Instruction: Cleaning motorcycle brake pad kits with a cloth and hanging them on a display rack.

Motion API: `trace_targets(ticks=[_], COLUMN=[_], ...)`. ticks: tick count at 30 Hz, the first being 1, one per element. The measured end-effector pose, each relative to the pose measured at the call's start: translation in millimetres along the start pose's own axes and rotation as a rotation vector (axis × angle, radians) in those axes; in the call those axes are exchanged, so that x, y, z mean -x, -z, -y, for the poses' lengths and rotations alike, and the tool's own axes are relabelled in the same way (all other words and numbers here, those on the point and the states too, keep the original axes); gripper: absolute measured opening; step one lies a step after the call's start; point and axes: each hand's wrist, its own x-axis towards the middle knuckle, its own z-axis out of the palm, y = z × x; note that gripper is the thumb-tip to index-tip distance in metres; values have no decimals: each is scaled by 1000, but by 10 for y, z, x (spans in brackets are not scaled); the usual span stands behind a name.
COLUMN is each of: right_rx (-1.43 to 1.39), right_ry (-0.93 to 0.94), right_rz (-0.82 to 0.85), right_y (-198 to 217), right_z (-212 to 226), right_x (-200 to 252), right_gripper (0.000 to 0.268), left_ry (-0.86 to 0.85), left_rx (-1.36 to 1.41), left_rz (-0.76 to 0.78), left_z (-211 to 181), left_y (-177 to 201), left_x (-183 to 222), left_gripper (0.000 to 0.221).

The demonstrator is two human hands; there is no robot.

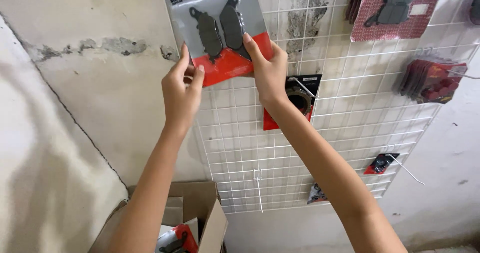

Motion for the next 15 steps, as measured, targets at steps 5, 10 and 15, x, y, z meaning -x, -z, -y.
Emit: trace_targets(ticks=[5, 10, 15], right_rx=[-125, -155, -252], right_ry=[-214, -281, -265], right_rz=[4, -8, 19], right_y=[-107, -114, -98], right_z=[-174, -331, -472], right_x=[-123, -110, -176], right_gripper=[35, 37, 35], left_ry=[-22, -45, -57], left_rx=[-45, -3, 34], left_rz=[-11, -44, -47], left_z=[513, 538, 523], left_y=[-128, -149, -137], left_x=[-230, -185, -223], left_gripper=[55, 55, 55])
